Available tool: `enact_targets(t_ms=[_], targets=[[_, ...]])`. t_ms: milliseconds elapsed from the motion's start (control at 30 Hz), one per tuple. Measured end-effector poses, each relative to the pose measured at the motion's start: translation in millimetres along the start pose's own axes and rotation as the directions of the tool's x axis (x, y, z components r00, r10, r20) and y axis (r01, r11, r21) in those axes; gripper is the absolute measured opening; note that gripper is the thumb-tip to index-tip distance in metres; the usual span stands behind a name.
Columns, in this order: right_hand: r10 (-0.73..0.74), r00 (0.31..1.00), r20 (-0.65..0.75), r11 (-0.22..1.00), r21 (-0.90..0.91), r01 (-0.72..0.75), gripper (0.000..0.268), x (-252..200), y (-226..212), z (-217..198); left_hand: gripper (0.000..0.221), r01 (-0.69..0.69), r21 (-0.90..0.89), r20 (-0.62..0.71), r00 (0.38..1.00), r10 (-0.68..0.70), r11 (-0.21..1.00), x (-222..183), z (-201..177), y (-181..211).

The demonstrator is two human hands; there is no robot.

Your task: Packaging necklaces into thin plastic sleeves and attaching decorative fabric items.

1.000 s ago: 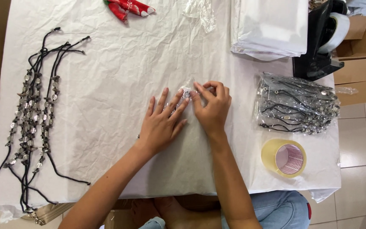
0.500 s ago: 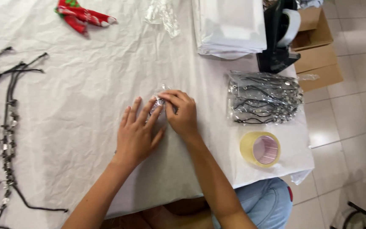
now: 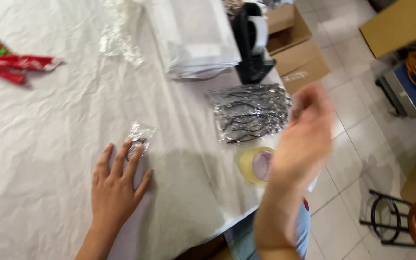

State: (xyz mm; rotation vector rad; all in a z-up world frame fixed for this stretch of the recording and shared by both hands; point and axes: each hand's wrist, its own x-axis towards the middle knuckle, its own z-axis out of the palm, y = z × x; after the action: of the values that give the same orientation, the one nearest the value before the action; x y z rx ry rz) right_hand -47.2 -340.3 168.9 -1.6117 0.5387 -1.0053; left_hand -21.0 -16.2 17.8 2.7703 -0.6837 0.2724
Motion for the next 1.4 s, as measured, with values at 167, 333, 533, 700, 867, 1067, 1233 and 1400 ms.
enact_targets(t_ms=[167,333,533,700,867,1067,1233,1400], targets=[[0.175,0.984,0.039,0.967,0.179,-0.179,0.031,117.2,43.7,-6.5,0.060,-0.025,0.024,-0.061,0.998,0.027,0.999,-1.5,3.2,0.8],[0.397,0.912,0.103,0.901,-0.236,-0.365,0.018,167.0,110.0,19.5,0.059,-0.053,0.061,-0.107,0.992,0.060,0.997,1.1,0.6,6.0],[0.413,0.888,0.203,0.796,-0.554,-0.243,0.025,156.3,103.8,40.8,0.059,-0.024,0.019,-0.086,0.996,0.025,1.000,1.3,0.9,3.9],[0.410,0.865,0.290,0.773,-0.613,-0.161,0.039,170.4,113.4,37.2,0.060,0.014,-0.016,-0.035,0.999,-0.014,1.000,1.3,1.5,4.8],[0.328,0.920,0.215,0.824,-0.541,-0.167,0.037,170.6,98.5,38.6,0.061,0.017,-0.034,-0.024,1.000,-0.018,0.999,0.5,1.1,4.1],[0.458,0.876,0.148,0.831,-0.421,-0.363,0.028,155.0,74.1,20.0,0.061,0.014,-0.049,-0.025,1.000,-0.015,0.999,1.5,0.3,3.9],[0.635,0.766,0.105,0.735,-0.389,-0.556,0.015,146.7,94.2,8.5,0.061,0.012,-0.036,-0.025,1.000,-0.013,0.999,0.4,3.0,2.4],[0.664,0.739,0.115,0.726,-0.338,-0.599,0.012,149.6,95.7,4.4,0.060,0.018,-0.033,-0.031,0.999,-0.020,0.999,-0.4,4.9,2.2]])
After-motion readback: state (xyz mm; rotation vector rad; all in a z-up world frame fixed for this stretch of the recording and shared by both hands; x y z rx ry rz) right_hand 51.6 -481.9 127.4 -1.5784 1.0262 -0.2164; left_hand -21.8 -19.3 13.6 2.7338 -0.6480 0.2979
